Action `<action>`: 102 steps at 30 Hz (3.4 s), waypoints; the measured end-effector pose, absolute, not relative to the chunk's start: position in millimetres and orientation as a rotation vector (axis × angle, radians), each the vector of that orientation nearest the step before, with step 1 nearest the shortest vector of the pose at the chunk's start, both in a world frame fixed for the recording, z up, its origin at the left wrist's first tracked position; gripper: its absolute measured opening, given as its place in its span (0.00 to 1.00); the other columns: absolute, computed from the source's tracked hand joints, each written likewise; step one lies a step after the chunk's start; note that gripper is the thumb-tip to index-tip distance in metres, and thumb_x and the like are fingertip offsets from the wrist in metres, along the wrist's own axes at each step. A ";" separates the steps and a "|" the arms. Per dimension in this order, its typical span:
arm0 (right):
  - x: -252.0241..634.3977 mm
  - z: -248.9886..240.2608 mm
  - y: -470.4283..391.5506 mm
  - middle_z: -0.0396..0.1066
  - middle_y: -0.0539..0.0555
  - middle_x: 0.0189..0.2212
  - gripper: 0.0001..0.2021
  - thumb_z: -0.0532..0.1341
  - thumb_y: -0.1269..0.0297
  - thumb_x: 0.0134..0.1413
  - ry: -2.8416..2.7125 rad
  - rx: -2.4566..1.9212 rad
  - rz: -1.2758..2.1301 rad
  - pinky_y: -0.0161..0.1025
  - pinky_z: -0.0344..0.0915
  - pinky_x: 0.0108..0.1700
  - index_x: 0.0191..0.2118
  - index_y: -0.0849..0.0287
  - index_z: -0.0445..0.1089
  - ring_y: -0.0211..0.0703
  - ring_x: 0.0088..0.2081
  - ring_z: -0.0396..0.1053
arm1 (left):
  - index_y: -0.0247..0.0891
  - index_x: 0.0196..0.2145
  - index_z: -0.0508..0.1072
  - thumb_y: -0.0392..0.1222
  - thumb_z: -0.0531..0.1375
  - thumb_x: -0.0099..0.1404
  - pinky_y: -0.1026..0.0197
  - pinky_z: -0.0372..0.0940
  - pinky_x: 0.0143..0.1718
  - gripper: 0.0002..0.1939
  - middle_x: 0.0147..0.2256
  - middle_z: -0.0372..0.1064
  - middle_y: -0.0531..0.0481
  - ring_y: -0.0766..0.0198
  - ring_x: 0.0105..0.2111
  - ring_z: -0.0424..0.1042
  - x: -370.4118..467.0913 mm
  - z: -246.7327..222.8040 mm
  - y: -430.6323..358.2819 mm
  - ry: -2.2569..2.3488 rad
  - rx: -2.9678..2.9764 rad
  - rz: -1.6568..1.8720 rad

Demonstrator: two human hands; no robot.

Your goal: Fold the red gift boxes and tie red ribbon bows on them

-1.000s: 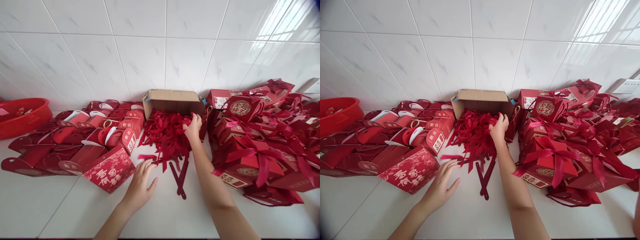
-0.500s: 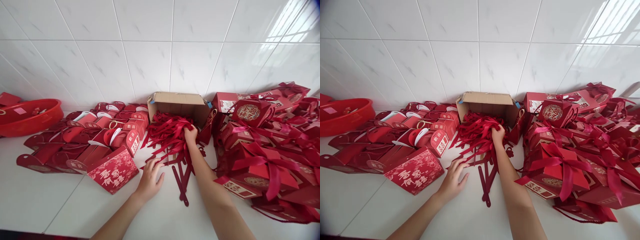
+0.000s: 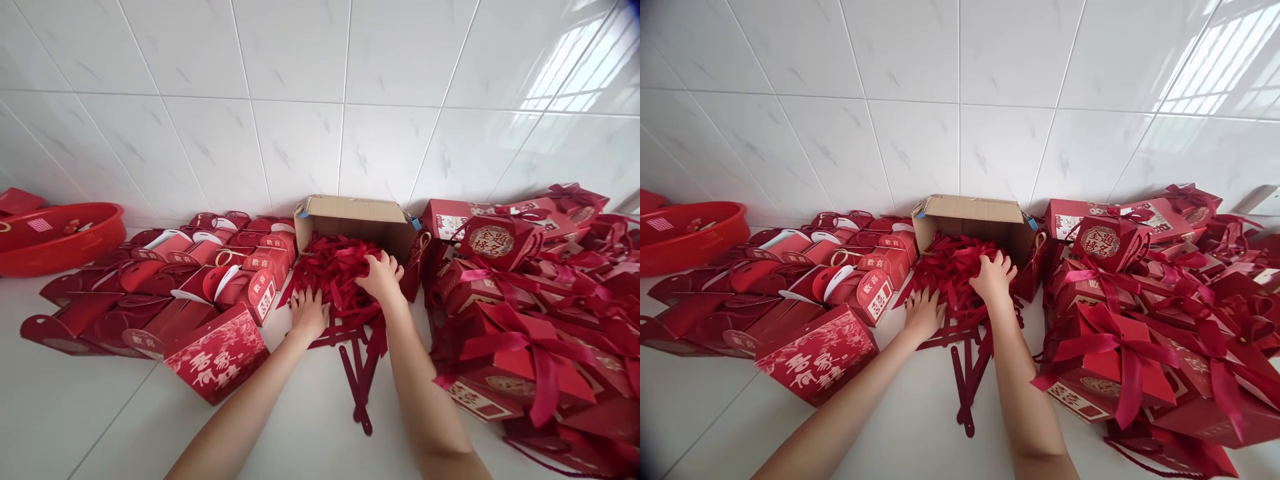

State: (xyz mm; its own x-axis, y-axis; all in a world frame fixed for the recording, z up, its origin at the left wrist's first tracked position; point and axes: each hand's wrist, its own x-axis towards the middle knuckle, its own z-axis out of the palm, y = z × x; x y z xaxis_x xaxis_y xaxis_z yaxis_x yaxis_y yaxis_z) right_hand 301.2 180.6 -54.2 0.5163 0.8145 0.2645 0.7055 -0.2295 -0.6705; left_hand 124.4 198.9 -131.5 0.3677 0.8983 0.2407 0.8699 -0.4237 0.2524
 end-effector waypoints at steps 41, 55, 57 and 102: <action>251.7 -85.4 203.1 0.71 0.61 0.51 0.19 0.60 0.72 0.57 -1.909 -1.783 0.352 0.40 0.66 0.51 0.55 0.61 0.71 0.49 0.48 0.71 | 0.40 0.29 0.74 0.41 0.54 0.68 0.58 0.61 0.39 0.12 0.24 0.72 0.52 0.65 0.27 0.67 63.3 -111.4 107.3 0.513 2.523 0.629; 261.7 -77.0 202.0 0.78 0.49 0.29 0.11 0.61 0.74 0.50 -2.181 -1.618 0.627 0.31 0.68 0.39 0.33 0.54 0.81 0.40 0.32 0.75 | 0.38 0.29 0.74 0.41 0.60 0.64 0.59 0.61 0.36 0.07 0.29 0.71 0.51 0.62 0.31 0.66 68.7 -123.9 105.7 0.649 2.567 0.492; 260.7 -80.2 203.7 0.79 0.51 0.30 0.14 0.57 0.70 0.58 -2.120 -1.679 0.570 0.35 0.68 0.40 0.43 0.54 0.79 0.43 0.34 0.75 | 0.38 0.29 0.73 0.41 0.61 0.63 0.59 0.61 0.35 0.06 0.30 0.71 0.51 0.62 0.32 0.66 68.4 -123.3 106.2 0.670 2.576 0.472; 198.6 -21.0 30.8 0.74 0.47 0.22 0.12 0.74 0.66 0.43 -1.062 -0.670 1.646 0.29 0.67 0.25 0.32 0.60 0.72 0.32 0.21 0.69 | 0.42 0.41 0.75 0.29 0.62 0.63 0.55 0.72 0.40 0.11 0.33 0.78 0.51 0.59 0.39 0.75 18.5 -18.8 68.3 0.422 2.345 1.573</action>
State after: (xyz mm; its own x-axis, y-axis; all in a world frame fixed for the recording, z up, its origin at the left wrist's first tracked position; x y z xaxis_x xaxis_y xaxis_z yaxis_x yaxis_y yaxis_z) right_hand 198.6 30.8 -21.0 -0.3241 0.9435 0.0695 -0.4526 -0.0901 -0.8871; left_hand 18.5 68.3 -18.8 0.3624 0.3940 0.8446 0.0822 -0.9162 0.3921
